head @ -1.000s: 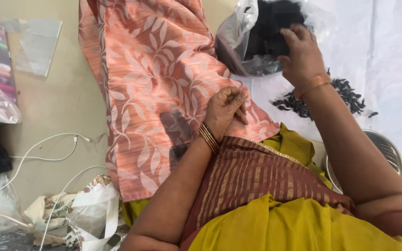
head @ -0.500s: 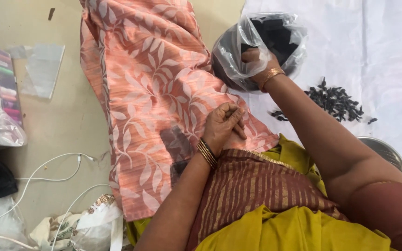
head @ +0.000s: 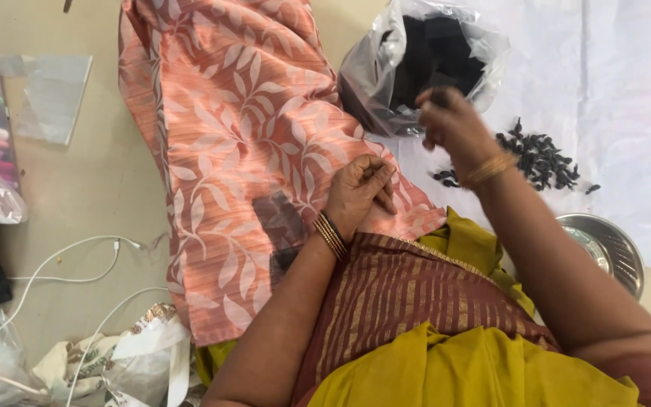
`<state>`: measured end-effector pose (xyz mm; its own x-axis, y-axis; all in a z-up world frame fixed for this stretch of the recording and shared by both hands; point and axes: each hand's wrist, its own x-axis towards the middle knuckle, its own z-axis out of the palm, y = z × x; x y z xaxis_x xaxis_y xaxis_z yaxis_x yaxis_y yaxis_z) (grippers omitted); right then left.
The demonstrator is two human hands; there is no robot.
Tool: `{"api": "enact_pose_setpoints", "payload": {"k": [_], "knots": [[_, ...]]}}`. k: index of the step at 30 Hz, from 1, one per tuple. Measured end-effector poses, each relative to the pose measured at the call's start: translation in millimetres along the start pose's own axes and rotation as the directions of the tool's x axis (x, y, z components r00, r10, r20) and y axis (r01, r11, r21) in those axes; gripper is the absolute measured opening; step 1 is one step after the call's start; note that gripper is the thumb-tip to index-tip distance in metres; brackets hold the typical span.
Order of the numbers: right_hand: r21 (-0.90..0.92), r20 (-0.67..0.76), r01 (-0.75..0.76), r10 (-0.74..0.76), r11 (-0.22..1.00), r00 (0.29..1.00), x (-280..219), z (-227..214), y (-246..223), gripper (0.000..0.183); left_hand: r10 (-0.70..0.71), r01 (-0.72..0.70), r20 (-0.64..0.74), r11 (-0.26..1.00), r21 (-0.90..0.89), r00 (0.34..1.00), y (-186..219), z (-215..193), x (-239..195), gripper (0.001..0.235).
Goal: The person sits at a work table with a pile of small black fabric pieces, a bag of black fabric squares, and a metal bowl of brown paste. The person picks up a fabric piece, dips or presses it into the paste, pinches and folds it into a shaped petal, and sets it onto a growing pile of finished pieces on the cloth.
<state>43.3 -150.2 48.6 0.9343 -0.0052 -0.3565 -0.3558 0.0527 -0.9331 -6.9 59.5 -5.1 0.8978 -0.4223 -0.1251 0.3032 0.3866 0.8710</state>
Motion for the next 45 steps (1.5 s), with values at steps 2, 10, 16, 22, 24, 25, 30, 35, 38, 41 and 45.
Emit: {"api": "enact_pose_setpoints", "payload": {"k": [2,10,16,22,24,25,30,35,38,41,45], "knots": [[-0.295,0.024,0.04,-0.035,0.955,0.999,-27,12,11,0.022,-0.038,0.038,-0.012,0.999,0.011,0.999,5,5,-1,0.024],[-0.522,0.441,0.675,-0.513,0.521,0.737,-61,11,69,0.067,0.0,0.013,-0.04,0.947,0.32,0.999,7,15,-5,0.027],[-0.439,0.196,0.328,-0.267,0.837,0.944,-84,19,35,0.071,0.009,0.011,-0.102,0.982,0.187,0.995,9,16,-6,0.018],[-0.562,0.143,0.473,-0.483,0.679,0.864,-87,13,37,0.039,-0.064,0.082,-0.138,0.989,0.123,0.988,10,17,-6,0.016],[-0.531,0.127,0.567,-0.603,0.629,0.788,-85,13,39,0.033,-0.054,0.062,-0.084,0.994,0.086,0.995,6,13,-5,0.017],[-0.53,0.127,0.566,-0.601,0.631,0.789,-83,12,44,0.033,-0.056,0.064,-0.086,0.994,0.085,0.995,8,15,-6,0.017],[-0.316,-0.067,0.286,-0.322,0.905,0.944,-68,1,59,0.017,-0.107,0.113,-0.06,0.988,0.107,0.992,24,24,-8,0.039],[-0.057,-0.012,0.179,-0.18,0.982,0.984,-68,-5,65,0.023,-0.114,0.155,-0.137,0.928,0.338,0.984,26,34,-7,0.055],[-0.015,0.011,0.2,-0.2,0.98,0.98,-72,-1,64,0.02,-0.099,0.103,-0.028,0.945,0.312,0.995,-4,18,-3,0.045],[0.034,0.02,0.248,-0.249,0.968,0.968,-77,2,58,0.02,-0.077,0.067,0.048,0.981,0.182,0.996,-9,19,-3,0.026],[0.105,-0.003,0.239,-0.24,0.965,0.971,-80,3,55,0.022,-0.15,0.158,-0.068,0.976,0.152,0.986,-1,29,-10,0.011]]}}
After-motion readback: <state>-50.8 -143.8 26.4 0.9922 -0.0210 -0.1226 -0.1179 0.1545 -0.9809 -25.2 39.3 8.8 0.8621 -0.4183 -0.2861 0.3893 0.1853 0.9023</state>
